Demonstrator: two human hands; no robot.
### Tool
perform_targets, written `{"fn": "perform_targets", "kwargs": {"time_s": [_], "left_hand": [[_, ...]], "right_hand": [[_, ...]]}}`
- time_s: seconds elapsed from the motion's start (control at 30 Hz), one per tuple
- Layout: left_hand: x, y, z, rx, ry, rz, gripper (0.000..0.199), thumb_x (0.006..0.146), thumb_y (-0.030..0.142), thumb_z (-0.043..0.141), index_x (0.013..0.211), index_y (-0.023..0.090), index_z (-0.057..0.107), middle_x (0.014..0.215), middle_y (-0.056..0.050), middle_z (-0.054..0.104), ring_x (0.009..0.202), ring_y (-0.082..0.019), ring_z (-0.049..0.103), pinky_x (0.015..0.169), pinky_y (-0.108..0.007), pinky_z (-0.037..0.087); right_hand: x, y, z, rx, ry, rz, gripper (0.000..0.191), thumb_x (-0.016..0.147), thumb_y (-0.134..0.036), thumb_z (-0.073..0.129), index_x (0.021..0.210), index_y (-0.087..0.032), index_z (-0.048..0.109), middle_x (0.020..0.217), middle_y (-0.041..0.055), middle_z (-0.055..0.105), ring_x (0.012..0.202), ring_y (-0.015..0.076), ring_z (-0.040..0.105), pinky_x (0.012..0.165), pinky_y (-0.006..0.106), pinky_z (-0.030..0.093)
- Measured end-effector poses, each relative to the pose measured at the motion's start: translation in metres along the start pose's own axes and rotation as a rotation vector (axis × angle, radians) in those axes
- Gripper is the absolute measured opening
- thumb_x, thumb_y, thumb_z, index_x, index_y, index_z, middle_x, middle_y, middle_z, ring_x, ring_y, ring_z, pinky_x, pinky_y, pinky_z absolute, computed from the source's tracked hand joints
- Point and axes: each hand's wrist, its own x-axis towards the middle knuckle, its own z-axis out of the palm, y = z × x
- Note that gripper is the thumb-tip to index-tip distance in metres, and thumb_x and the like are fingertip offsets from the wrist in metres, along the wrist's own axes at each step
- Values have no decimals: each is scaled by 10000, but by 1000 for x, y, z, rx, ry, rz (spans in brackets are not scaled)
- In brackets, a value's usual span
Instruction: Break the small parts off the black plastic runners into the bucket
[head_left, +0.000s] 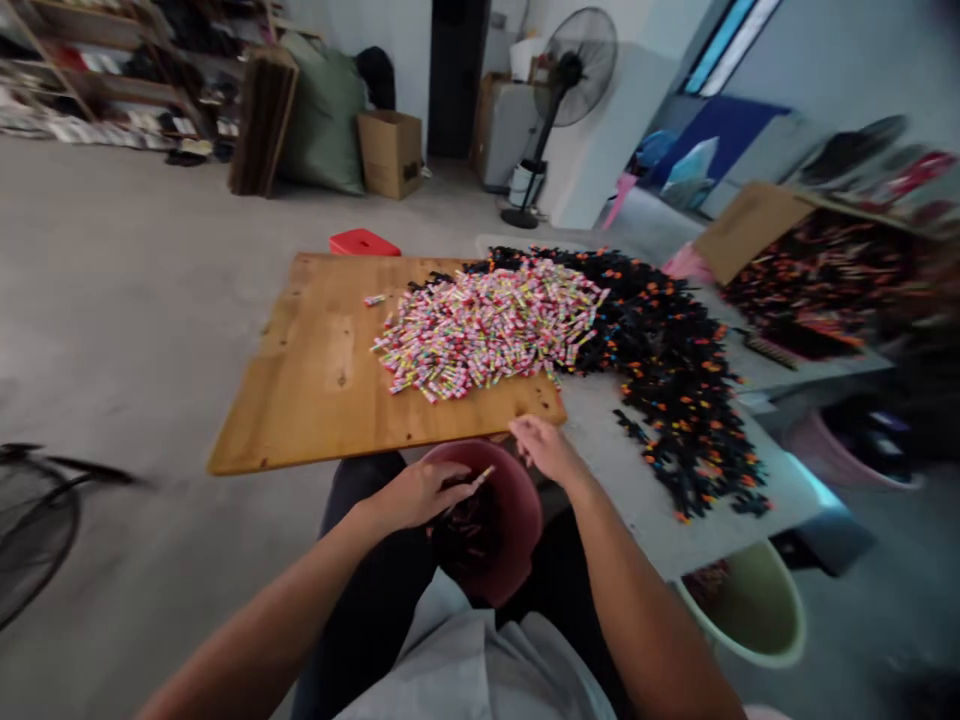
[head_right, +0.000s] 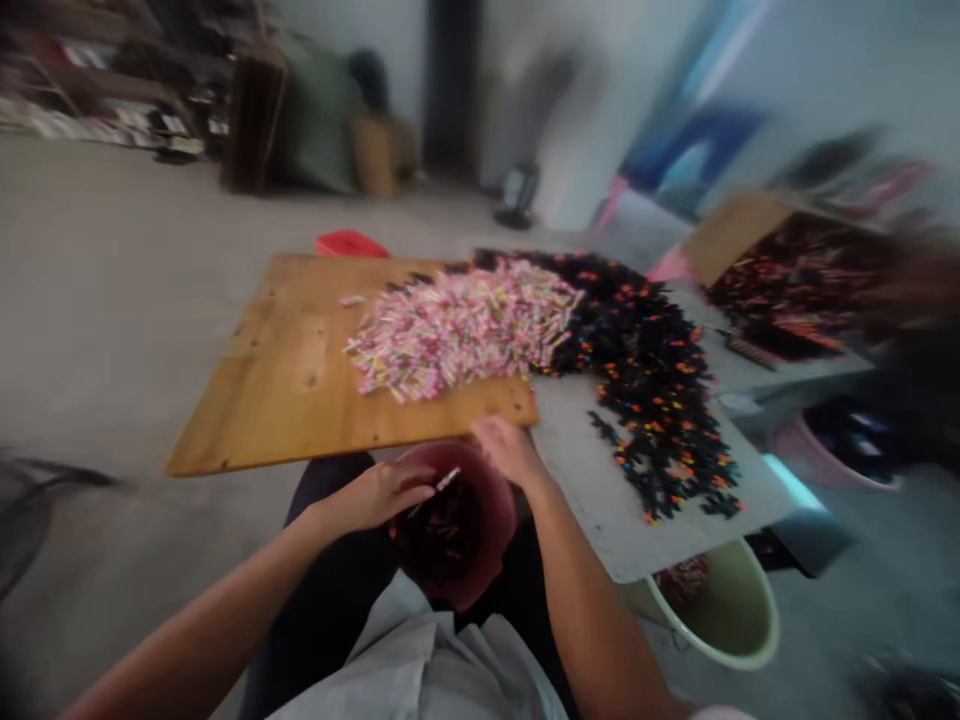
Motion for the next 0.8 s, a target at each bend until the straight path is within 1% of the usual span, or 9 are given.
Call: {"fn": "perform_targets", "kwargs": {"time_s": [0.07,0.17,0.27,0.4,0.47,0.53,0.63,0.7,0.8], "left_hand": [[-3,-13,1,-2,-23,-36,369,992,425,604,1278,222,719,1307,-83,734,1200,-256,685,1080,-351,490],[-6,-27,1,-18,-22,-108,399,982,425,601,1297,202,701,1274,-89,745,1148,-255,708,1033,-357,524],[-6,-27,-1,-31,-32,-150,398,984,424,586,1284,189,699,1176,-85,771,1043,-241,736,954,-342,553],[1,-16,0,-53,-32,-127,352,976,385,591,1235,184,718,1135,-88,779,1025,-234,739,945,-335,556],[5,-14,2,-80,4,-113,343,963,368,612,1234,186,718,1160,-95,774,1022,-234,738,944,-338,561],[10,-14,7,-138,68,-109,362,952,361,633,1257,180,704,1156,-105,774,1007,-231,739,937,-344,571],[19,-13,12,-275,164,-82,432,963,382,638,1337,166,649,1162,-118,767,1051,-233,728,962,-361,573],[24,-10,14,-366,228,-61,505,981,417,630,1423,179,581,1251,-126,736,1130,-237,705,1001,-378,560],[29,-6,12,-474,322,-14,600,985,485,630,1496,198,505,1380,-139,663,1212,-242,665,1065,-402,524]], "right_hand": [[10,28,-41,-297,323,212,369,979,-476,508,1032,-186,731,933,102,747,893,241,707,825,341,546],[19,64,-94,-458,499,443,392,917,-320,553,1200,-99,709,1249,280,673,1124,360,670,965,498,502],[22,90,-124,-541,503,600,457,849,-300,643,1244,-79,705,1326,342,613,1149,411,658,973,555,486],[25,104,-131,-594,385,617,360,808,-261,672,1125,-113,758,1187,267,703,1130,403,678,961,508,502],[25,102,-123,-628,373,529,360,812,-253,658,1136,-125,748,1181,246,712,1120,395,682,953,493,507],[23,88,-106,-615,419,345,388,821,-262,643,1175,-124,720,1199,238,708,1108,376,683,955,471,510],[13,47,-59,-379,430,18,390,822,-292,641,1184,-157,692,1146,168,739,1009,300,703,935,409,531],[3,11,-20,-159,313,-116,388,841,-337,653,1202,-197,677,1126,115,751,913,257,710,881,391,554],[-8,-37,34,56,93,-239,354,861,-364,686,1190,-233,685,1147,86,754,962,245,713,898,386,552]]}}
